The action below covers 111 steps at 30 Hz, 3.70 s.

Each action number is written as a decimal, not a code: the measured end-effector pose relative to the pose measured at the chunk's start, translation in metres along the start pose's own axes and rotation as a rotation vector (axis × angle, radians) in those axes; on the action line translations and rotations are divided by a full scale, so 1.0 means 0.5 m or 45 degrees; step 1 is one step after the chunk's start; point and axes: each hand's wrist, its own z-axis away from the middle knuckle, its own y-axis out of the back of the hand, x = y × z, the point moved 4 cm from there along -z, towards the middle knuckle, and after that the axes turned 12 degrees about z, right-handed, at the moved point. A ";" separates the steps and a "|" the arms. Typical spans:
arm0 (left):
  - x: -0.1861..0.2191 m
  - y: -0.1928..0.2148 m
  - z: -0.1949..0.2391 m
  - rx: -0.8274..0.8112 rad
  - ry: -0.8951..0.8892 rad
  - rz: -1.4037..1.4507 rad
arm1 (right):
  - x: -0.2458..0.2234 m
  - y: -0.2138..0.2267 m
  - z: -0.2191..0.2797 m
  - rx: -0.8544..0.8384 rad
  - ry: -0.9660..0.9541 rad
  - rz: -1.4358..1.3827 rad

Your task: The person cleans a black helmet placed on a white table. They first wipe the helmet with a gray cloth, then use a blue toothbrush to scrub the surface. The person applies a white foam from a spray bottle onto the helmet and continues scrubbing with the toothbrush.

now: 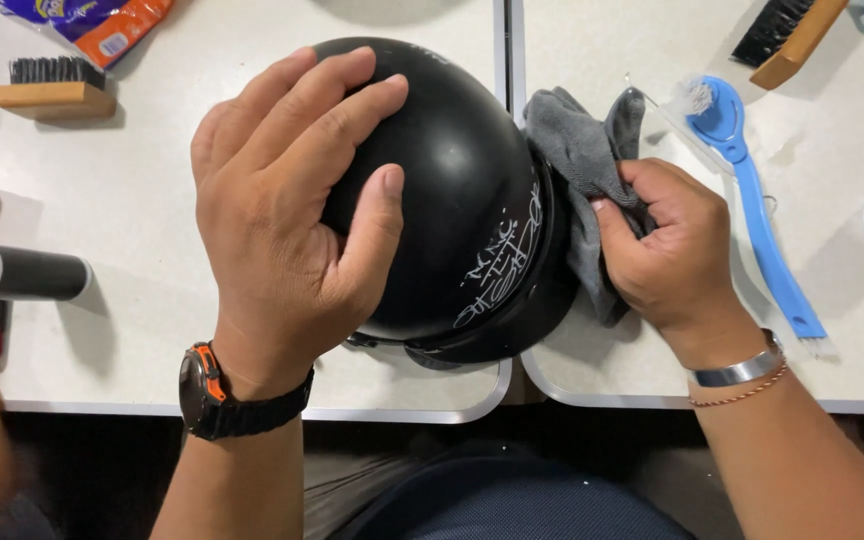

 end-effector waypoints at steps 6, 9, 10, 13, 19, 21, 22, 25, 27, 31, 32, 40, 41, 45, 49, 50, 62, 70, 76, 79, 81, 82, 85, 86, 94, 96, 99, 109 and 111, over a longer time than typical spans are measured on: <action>0.004 0.000 -0.004 -0.008 0.001 -0.017 | -0.036 0.035 0.001 0.283 0.177 0.113; 0.002 -0.003 0.000 0.002 0.016 -0.023 | -0.050 0.111 0.008 0.519 0.404 0.360; 0.002 -0.003 0.000 0.009 0.004 -0.027 | -0.031 0.123 0.008 0.532 0.409 0.363; 0.003 -0.002 -0.001 0.025 0.017 -0.010 | 0.042 0.132 0.014 0.454 0.259 0.475; -0.001 -0.004 0.000 0.035 0.025 -0.034 | 0.089 0.070 0.029 0.050 0.098 0.606; -0.002 -0.004 -0.002 0.036 0.041 -0.041 | 0.088 0.064 0.027 0.096 0.048 0.492; -0.001 -0.006 -0.002 0.038 0.033 -0.043 | 0.095 0.060 0.029 0.105 0.049 0.492; -0.001 -0.003 -0.001 0.054 0.045 -0.024 | 0.103 0.044 0.022 0.078 0.109 0.579; -0.001 -0.004 -0.002 0.056 0.054 -0.010 | 0.106 0.047 0.013 0.099 0.077 0.516; -0.004 -0.001 -0.004 0.077 0.052 0.068 | 0.101 0.073 -0.019 -0.091 -0.192 0.711; -0.005 -0.002 -0.004 0.076 0.067 0.070 | 0.098 0.080 -0.028 -0.081 -0.155 0.724; -0.006 -0.005 -0.004 0.059 0.088 0.068 | 0.137 0.074 -0.060 -0.252 -0.253 0.834; -0.004 -0.004 -0.005 0.062 0.092 0.080 | 0.137 0.074 -0.061 -0.257 -0.249 0.858; -0.004 -0.005 -0.005 0.065 0.087 0.082 | 0.121 0.082 -0.065 -0.167 -0.140 0.897; 0.004 -0.003 -0.010 0.082 0.061 0.053 | 0.137 0.078 -0.065 0.007 -0.018 0.831; 0.004 -0.003 -0.013 0.074 0.080 0.062 | 0.136 0.084 -0.066 0.009 -0.055 0.785; -0.002 -0.005 -0.006 0.050 0.131 0.066 | 0.143 0.118 -0.066 -0.092 -0.360 0.695; 0.002 -0.004 -0.009 0.036 0.105 -0.017 | -0.084 0.151 0.014 -0.399 -0.675 -0.513; 0.004 -0.001 -0.007 0.036 0.115 -0.017 | -0.119 0.084 0.052 -0.325 -0.342 -0.734; 0.004 0.000 -0.008 0.042 0.112 -0.015 | -0.124 0.090 0.046 -0.279 -0.214 -0.589; 0.004 0.000 -0.008 0.037 0.101 -0.009 | -0.130 0.089 0.045 -0.340 -0.164 -0.634; 0.004 0.001 -0.008 0.039 0.103 -0.007 | -0.135 0.096 0.042 -0.343 -0.163 -0.632; 0.004 0.000 -0.009 0.047 0.100 0.001 | -0.132 0.098 0.047 -0.451 -0.310 -0.794; 0.004 0.000 -0.009 0.052 0.092 0.000 | -0.112 0.098 0.057 -0.358 -0.514 -0.822; 0.006 0.002 -0.011 0.047 0.083 -0.005 | -0.065 0.094 0.066 -0.179 -1.007 -1.142; 0.006 0.002 -0.010 0.063 0.083 0.000 | -0.066 0.087 0.079 -0.219 -1.148 -1.103; 0.004 0.000 -0.008 0.052 0.085 -0.011 | -0.069 0.059 0.109 -0.147 -1.229 -1.346; 0.006 0.001 -0.008 0.068 0.075 -0.002 | -0.105 0.029 0.123 0.042 -0.884 -0.940; 0.005 0.001 -0.008 0.066 0.080 -0.002 | -0.125 0.037 0.123 0.023 -0.552 -0.734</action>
